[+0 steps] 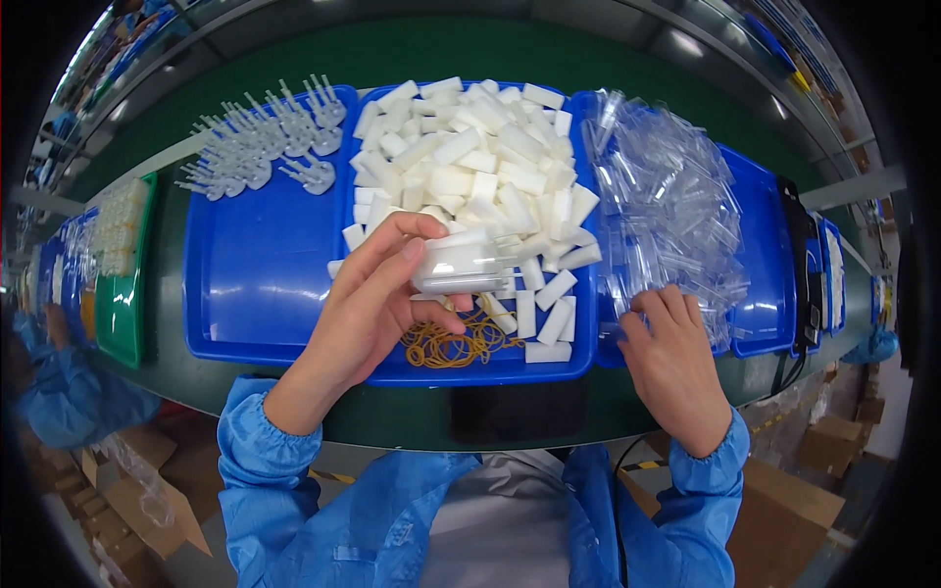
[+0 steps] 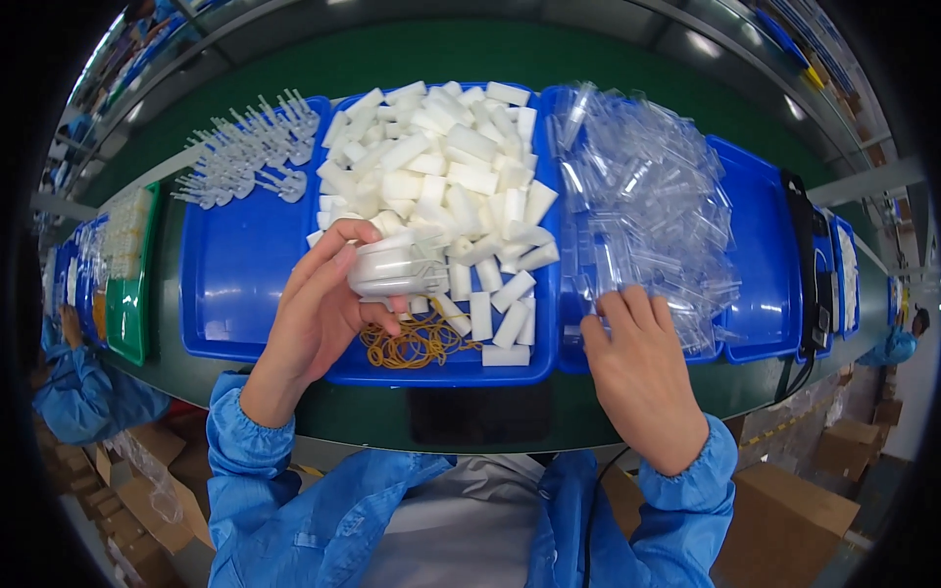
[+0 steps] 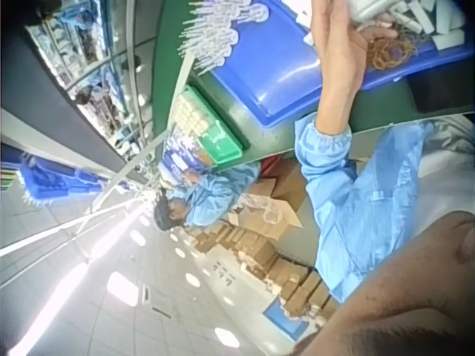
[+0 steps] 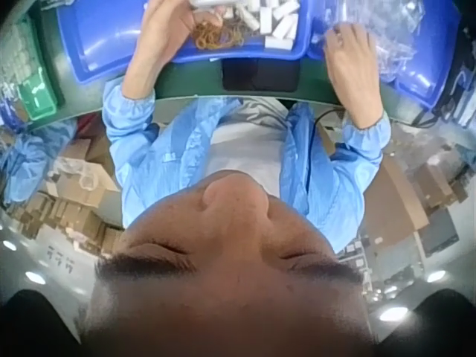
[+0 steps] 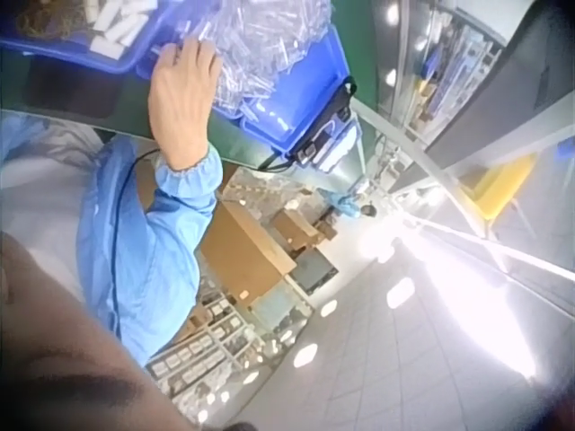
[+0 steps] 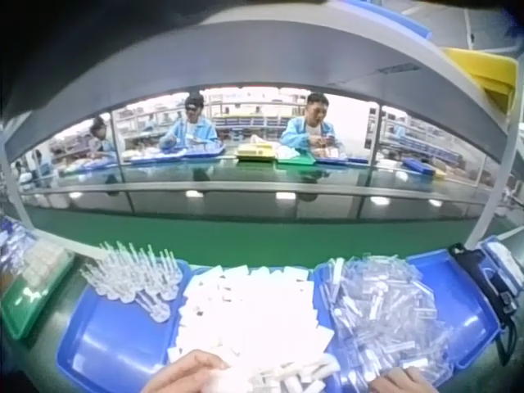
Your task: The person assembles parts by placing foam blocks and plastic sleeves onto a pronged base, securing the assembly with a rubber band, and placing the finished unit onto a tray.
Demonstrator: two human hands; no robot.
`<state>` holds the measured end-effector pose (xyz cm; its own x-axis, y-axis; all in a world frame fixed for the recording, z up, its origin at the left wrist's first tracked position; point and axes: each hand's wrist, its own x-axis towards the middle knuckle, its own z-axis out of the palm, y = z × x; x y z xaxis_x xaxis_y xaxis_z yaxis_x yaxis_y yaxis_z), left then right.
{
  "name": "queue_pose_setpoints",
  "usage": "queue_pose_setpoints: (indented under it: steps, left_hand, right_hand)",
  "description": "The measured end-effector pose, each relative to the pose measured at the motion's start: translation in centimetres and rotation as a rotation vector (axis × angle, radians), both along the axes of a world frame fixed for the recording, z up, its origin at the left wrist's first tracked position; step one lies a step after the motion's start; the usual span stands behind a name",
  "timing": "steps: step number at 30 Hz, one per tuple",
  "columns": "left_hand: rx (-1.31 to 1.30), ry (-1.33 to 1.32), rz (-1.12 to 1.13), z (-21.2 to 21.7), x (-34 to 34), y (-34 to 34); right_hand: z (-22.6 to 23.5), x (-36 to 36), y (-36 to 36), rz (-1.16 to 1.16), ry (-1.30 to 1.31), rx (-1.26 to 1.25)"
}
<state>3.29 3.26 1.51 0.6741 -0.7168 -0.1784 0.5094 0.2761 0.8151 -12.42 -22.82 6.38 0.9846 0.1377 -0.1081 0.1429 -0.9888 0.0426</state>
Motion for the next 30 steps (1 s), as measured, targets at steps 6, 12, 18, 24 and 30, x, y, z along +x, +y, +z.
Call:
queue_pose_setpoints:
  steps: [6,12,18,24,30]
  left_hand:
    - [0.04,-0.005,0.01,0.4,-0.1,0.1]
    - [0.099,-0.215,0.026,0.2,-0.4,0.1]
    - [0.129,-0.387,0.042,0.3,-0.7,-0.3]
    - [0.197,-0.705,0.138,-0.1,-0.8,-0.3]
    - [0.315,-0.839,0.146,-0.2,-1.2,-0.6]
  right_hand:
    - [1.7,1.1,0.7,0.008,-0.252,0.419]
    - [1.0,4.0,3.0,0.003,-0.362,1.04]
    - [-2.5,5.7,3.2,-0.082,-0.435,1.308]
    - [-2.3,5.3,3.6,-0.324,-0.312,1.488]
    - [-2.7,4.9,3.6,-0.334,-0.165,1.584]
